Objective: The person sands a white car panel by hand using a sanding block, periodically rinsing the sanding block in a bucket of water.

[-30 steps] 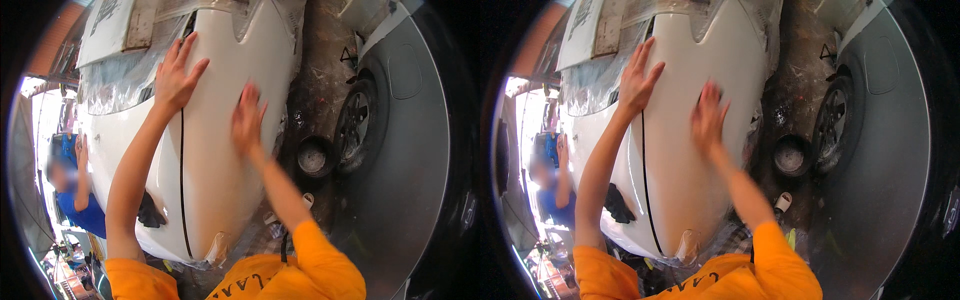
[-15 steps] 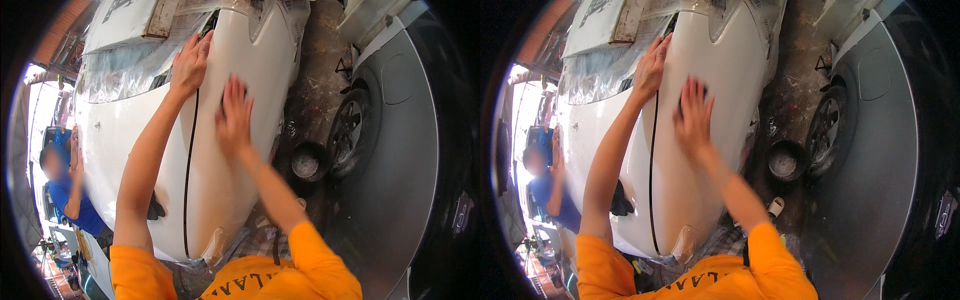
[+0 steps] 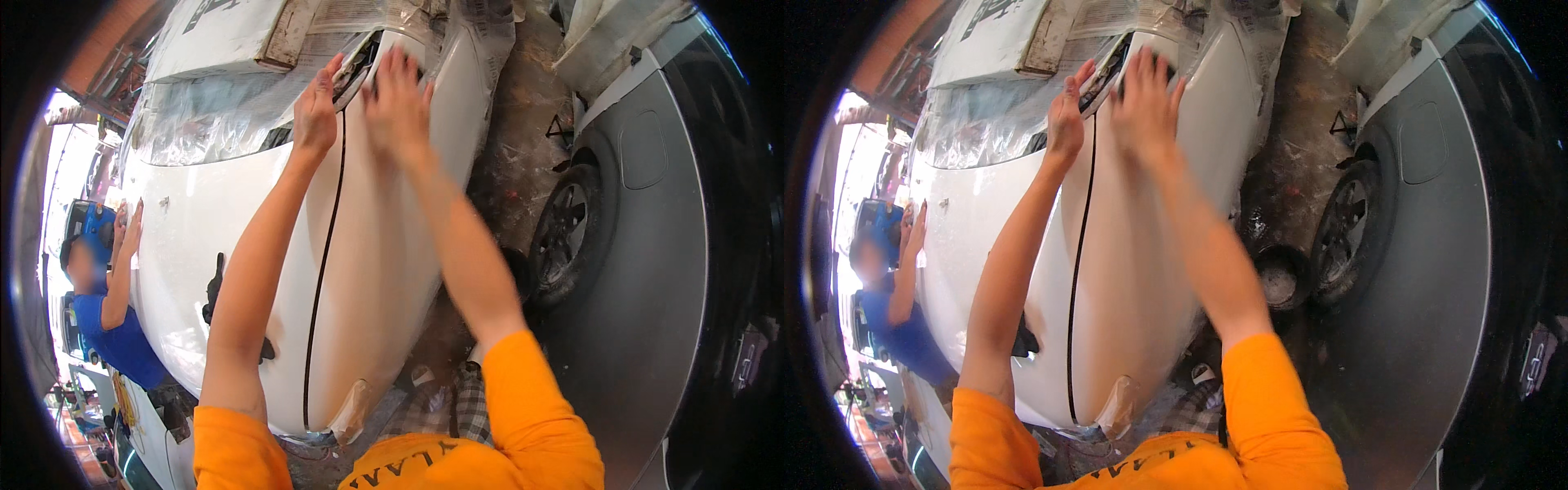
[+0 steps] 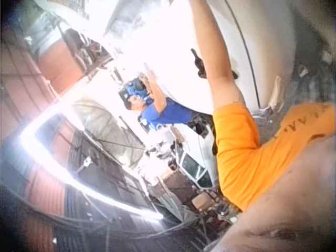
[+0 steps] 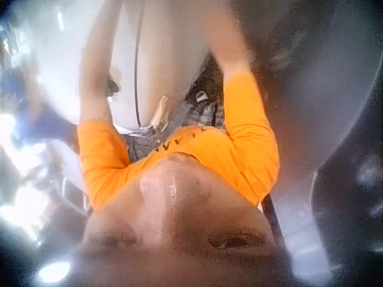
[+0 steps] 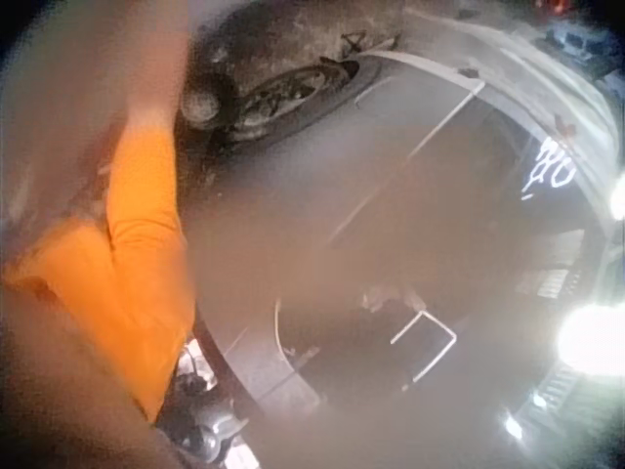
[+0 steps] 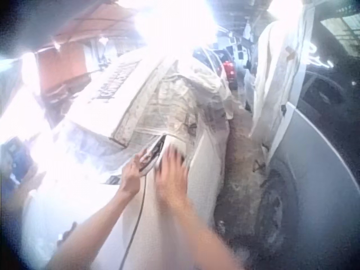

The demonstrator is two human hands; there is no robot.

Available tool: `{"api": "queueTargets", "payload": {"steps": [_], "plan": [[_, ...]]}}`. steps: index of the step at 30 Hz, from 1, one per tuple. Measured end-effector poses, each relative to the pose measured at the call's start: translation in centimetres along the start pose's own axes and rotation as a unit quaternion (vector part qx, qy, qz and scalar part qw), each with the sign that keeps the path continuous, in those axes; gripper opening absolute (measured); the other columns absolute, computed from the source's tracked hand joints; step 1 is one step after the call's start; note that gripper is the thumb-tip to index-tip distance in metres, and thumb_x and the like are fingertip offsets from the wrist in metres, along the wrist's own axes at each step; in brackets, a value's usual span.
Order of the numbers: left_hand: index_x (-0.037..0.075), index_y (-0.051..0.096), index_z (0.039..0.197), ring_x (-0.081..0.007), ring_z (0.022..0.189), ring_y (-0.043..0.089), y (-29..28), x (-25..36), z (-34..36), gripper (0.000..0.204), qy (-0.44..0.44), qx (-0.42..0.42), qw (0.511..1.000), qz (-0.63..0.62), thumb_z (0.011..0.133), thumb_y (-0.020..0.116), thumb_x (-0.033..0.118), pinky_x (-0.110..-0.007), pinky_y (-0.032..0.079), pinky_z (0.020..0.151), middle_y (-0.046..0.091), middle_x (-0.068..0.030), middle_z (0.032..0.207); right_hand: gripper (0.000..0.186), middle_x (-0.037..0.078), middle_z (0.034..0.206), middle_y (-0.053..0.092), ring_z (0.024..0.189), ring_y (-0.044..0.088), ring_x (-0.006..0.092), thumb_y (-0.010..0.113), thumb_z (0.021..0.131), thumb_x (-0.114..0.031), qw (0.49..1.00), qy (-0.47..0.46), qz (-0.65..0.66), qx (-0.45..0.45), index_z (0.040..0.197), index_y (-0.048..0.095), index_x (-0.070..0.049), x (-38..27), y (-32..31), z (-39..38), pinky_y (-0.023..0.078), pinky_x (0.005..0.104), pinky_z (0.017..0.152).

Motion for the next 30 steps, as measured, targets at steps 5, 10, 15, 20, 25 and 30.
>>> {"api": "queueTargets", "payload": {"steps": [5,10,15,20,25,30], "plan": [[0.006,0.056,0.142,-0.0313,0.134,0.052,-2.7,-1.6,-0.9,0.065,-0.03,0.017,0.999,-0.017,0.107,0.026,0.052,-0.035,0.035,0.112,0.06,-0.0198,0.139,0.067,0.017,0.162,0.03,0.149,0.026,0.0399,0.059,0.094,-0.036,0.997,-0.046,0.0,-0.061,0.148,0.042,0.0,-5.0,1.8,-8.1,0.025,0.0682,0.113],[0.007,0.057,0.141,-0.0306,0.132,0.053,-2.6,-1.2,-0.6,0.066,-0.011,0.037,0.999,-0.022,0.106,0.029,0.055,-0.035,0.036,0.111,0.062,-0.0194,0.136,0.072,0.016,0.163,0.027,0.151,0.022,0.0391,0.062,0.092,-0.038,0.995,-0.029,-0.02,-0.092,0.15,0.04,0.0,-6.1,0.9,-10.5,0.026,0.0705,0.111],[0.008,0.058,0.14,-0.03,0.126,0.056,-0.2,-1.9,-0.3,0.063,-0.03,0.042,0.997,-0.057,0.107,0.029,0.053,-0.035,0.038,0.108,0.063,-0.0178,0.134,0.063,0.013,0.162,0.031,0.149,0.026,0.0385,0.053,0.099,-0.034,0.997,-0.034,-0.064,-0.026,0.15,0.038,0.0,-0.8,0.2,0.3,0.029,0.0697,0.111],[0.01,0.058,0.14,-0.03,0.124,0.057,-4.2,-1.8,-0.9,0.062,-0.018,0.06,0.998,-0.007,0.107,0.029,0.053,-0.035,0.039,0.107,0.063,-0.0167,0.135,0.077,0.016,0.166,0.02,0.153,0.017,0.0388,0.062,0.092,-0.039,0.984,-0.014,0.046,-0.171,0.154,0.034,-0.001,-9.3,-0.1,-19.4,0.023,0.0688,0.114],[0.009,0.057,0.14,-0.0322,0.128,0.056,-1.7,-1.1,-0.1,0.061,-0.006,0.049,0.999,-0.018,0.107,0.029,0.051,-0.036,0.038,0.109,0.063,-0.0174,0.135,0.069,0.015,0.163,0.027,0.151,0.023,0.038,0.058,0.096,-0.036,0.995,-0.049,-0.051,-0.067,0.152,0.038,-0.001,-3.1,0.7,-4.2,0.025,0.0693,0.112],[0.007,0.058,0.139,-0.0333,0.128,0.056,-0.8,-2.0,-0.3,0.061,-0.009,0.027,0.999,0.023,0.107,0.027,0.049,-0.037,0.039,0.108,0.063,-0.0179,0.134,0.068,0.015,0.162,0.03,0.149,0.025,0.0383,0.059,0.095,-0.037,0.995,-0.035,-0.083,-0.033,0.149,0.042,0.0,-3.1,1.2,-6.0,0.026,0.0677,0.112]]}}
Point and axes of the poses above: each hand's wrist, its own z-axis towards the middle knuckle, its own y-axis out of the palm, x = y × z, the point moved 8 cm from there along z, towards the middle knuckle
